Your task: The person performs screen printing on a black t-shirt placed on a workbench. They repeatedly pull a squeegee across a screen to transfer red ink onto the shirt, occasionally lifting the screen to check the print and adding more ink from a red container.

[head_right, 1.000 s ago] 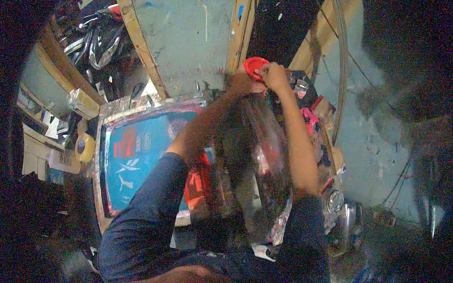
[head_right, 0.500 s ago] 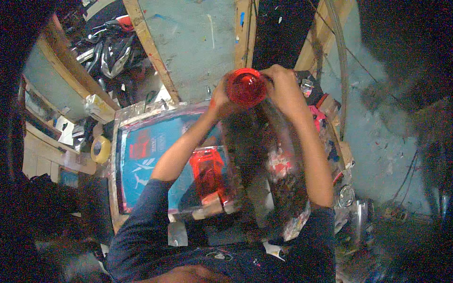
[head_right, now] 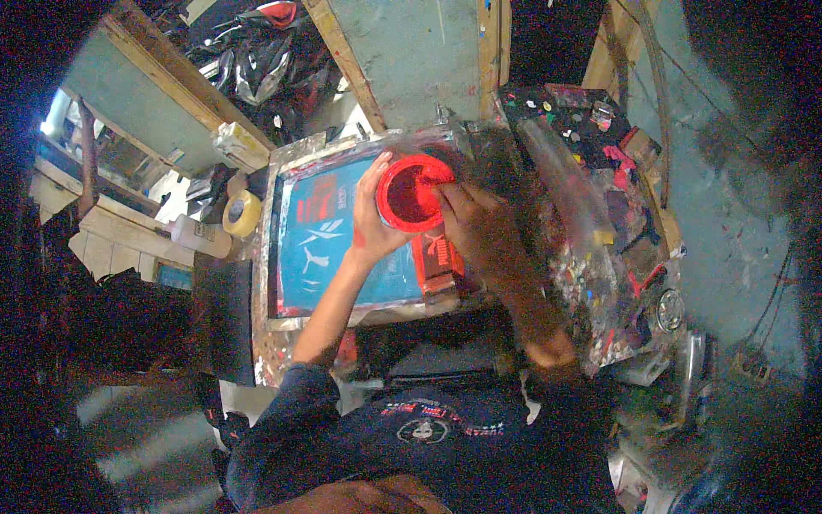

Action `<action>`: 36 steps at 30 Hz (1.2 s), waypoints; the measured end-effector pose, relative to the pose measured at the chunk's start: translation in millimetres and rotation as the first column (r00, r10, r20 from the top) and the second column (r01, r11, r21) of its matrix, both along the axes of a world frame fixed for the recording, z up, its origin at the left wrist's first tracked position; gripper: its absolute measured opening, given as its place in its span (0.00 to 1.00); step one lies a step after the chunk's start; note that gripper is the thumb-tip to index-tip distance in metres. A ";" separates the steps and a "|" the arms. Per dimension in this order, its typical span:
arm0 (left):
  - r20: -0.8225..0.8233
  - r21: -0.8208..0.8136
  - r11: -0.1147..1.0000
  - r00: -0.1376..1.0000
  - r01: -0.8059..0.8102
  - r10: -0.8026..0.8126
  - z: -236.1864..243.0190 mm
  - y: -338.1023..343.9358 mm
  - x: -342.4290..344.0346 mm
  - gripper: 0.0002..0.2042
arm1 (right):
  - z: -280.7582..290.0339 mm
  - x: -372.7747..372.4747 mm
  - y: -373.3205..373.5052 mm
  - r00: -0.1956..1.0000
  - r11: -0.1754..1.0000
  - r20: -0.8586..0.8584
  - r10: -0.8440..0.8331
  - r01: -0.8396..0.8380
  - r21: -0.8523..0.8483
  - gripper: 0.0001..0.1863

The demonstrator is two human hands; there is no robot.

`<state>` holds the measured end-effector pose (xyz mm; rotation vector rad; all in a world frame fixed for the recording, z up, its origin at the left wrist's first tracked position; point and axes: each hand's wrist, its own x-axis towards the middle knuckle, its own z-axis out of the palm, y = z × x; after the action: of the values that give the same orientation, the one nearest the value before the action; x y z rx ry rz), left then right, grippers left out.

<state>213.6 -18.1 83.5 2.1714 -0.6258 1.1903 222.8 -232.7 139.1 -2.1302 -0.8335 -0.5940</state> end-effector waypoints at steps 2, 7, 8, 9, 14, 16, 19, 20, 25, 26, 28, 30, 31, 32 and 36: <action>0.009 0.010 1.000 1.000 -0.020 0.020 -2.0 1.1 -8.8 0.54 | -5.9 -9.9 4.0 0.997 0.998 -0.072 -0.024 0.028 0.051 0.06; 0.046 0.076 0.995 0.997 -0.067 0.064 -8.8 0.6 -16.4 0.51 | -16.6 -22.4 10.1 0.842 0.936 -0.537 0.047 0.151 0.318 0.09; 0.042 0.107 0.991 0.996 -0.081 0.077 -8.8 0.0 -16.9 0.50 | -26.2 -18.5 11.2 0.800 0.896 -0.589 0.113 0.174 0.408 0.09; 0.039 0.137 0.986 0.995 -0.094 0.090 -8.7 -0.4 -17.3 0.49 | -35.2 -14.3 12.0 0.754 0.847 -0.630 0.184 0.204 0.492 0.10; -0.021 0.240 0.954 0.981 -0.182 0.192 -17.3 7.7 -20.8 0.47 | -64.7 1.5 4.0 0.668 0.757 -0.678 0.308 0.259 0.599 0.10; -0.057 0.265 0.940 0.969 -0.216 0.239 -20.7 12.8 -23.3 0.48 | -74.0 6.4 -0.5 0.650 0.761 -0.706 0.282 0.297 0.577 0.11; -0.114 0.217 0.951 0.961 -0.222 0.250 -23.2 18.6 -25.4 0.52 | -85.0 10.3 -8.9 0.611 0.738 -0.738 0.285 0.351 0.576 0.13; -0.125 0.226 0.942 0.952 -0.247 0.279 -23.4 22.2 -27.5 0.52 | -84.4 9.0 -11.0 0.596 0.703 -0.731 0.333 0.359 0.614 0.13; -0.187 0.238 0.895 0.887 -0.377 0.423 -19.3 33.6 -35.9 0.55 | -99.2 15.8 -35.2 0.600 0.736 -0.752 0.272 0.375 0.564 0.13; -0.186 0.232 0.888 0.878 -0.397 0.441 -18.3 35.3 -34.8 0.55 | -112.8 22.1 -41.8 0.624 0.758 -0.748 0.227 0.368 0.538 0.13; -0.186 0.222 0.868 0.855 -0.443 0.484 -16.8 39.7 -35.0 0.54 | -122.9 26.1 -48.5 0.631 0.765 -0.746 0.213 0.368 0.529 0.14; -0.193 0.215 0.853 0.836 -0.475 0.514 -16.8 43.7 -38.3 0.52 | -114.6 22.8 -51.3 0.597 0.733 -0.755 0.272 0.379 0.564 0.14; -0.188 0.207 0.850 0.833 -0.484 0.520 -17.0 45.6 -37.0 0.52 | -117.9 25.4 -53.2 0.606 0.764 -0.765 0.220 0.380 0.521 0.14; -0.183 0.199 0.847 0.831 -0.492 0.526 -16.9 46.5 -36.4 0.52 | -125.0 29.3 -55.6 0.615 0.792 -0.771 0.168 0.382 0.477 0.14; -0.225 0.203 0.856 0.828 -0.476 0.514 -15.2 45.3 -39.5 0.52 | -139.0 35.6 -52.4 0.635 0.834 -0.758 0.150 0.330 0.441 0.14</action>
<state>174.1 27.3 68.3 2.6577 -0.0107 1.0791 258.4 -285.2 0.1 -1.6216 -0.0220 0.0933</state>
